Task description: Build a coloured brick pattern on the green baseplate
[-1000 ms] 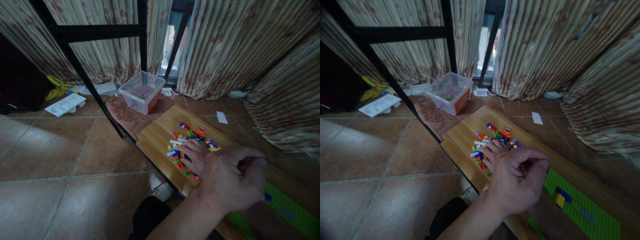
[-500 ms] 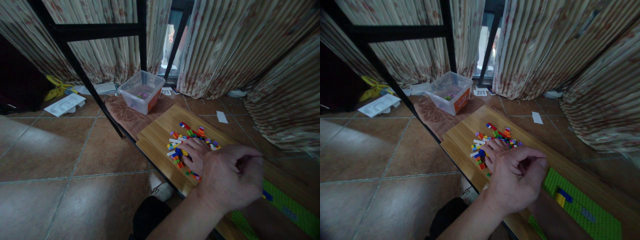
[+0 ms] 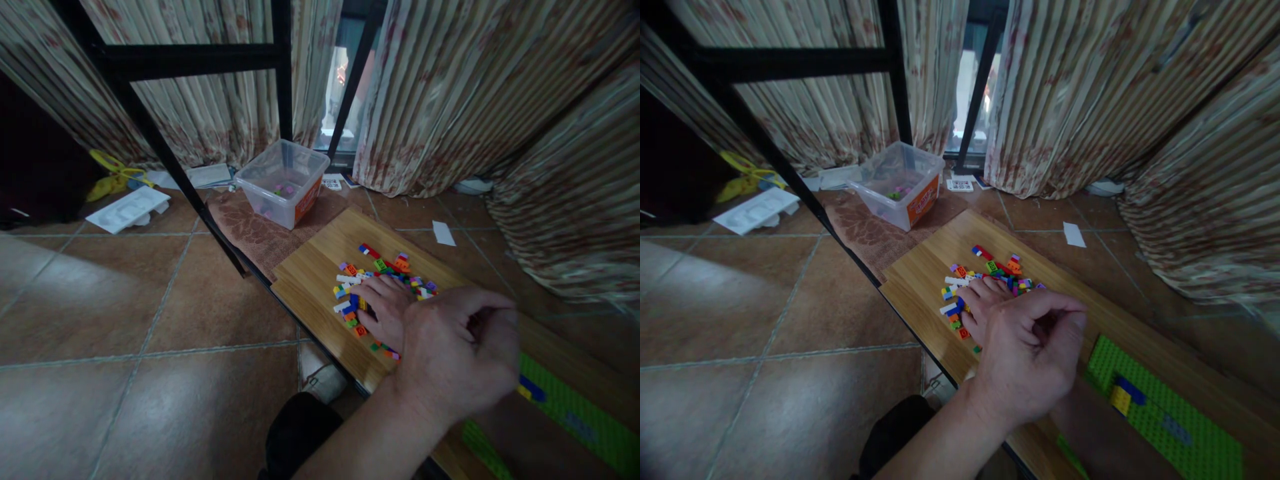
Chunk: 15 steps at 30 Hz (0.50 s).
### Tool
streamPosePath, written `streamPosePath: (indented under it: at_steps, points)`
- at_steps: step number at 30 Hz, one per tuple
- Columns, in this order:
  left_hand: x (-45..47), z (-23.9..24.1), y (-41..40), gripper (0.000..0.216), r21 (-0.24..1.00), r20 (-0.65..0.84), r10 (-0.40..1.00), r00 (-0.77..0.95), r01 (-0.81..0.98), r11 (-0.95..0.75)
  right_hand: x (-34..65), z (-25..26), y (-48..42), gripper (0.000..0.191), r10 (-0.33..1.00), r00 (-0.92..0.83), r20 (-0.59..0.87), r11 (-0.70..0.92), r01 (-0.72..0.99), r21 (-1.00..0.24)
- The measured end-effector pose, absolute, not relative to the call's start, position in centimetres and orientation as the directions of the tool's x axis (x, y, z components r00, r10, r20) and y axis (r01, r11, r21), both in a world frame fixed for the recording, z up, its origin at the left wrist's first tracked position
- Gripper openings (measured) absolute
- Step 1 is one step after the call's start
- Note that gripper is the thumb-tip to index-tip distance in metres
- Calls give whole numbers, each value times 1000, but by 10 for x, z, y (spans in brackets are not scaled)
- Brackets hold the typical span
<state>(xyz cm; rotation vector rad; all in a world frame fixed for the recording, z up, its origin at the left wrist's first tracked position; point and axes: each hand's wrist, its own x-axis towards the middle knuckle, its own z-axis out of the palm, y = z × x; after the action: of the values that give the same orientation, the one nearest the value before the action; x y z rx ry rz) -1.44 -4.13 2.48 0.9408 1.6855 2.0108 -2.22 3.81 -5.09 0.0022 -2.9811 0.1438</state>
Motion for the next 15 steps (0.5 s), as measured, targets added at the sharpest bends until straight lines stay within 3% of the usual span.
streamPosePath:
  at_steps: [7, 13, 15]
  points:
    - [-12, 22, -38, 18, 969, 240, 615, -751, 142, -205, -14, -58, 44, 24, -50, -977, 206, 990, -75, -117]
    - [-11, 20, -35, 19, 969, 241, 631, -738, 143, -203, -18, -56, 43, 30, -94, -963, 251, 964, -151, -218]
    - [-11, 20, -35, 19, 969, 236, 632, -738, 131, -209, -21, -52, 42, 29, -110, -965, 236, 972, -154, -179]
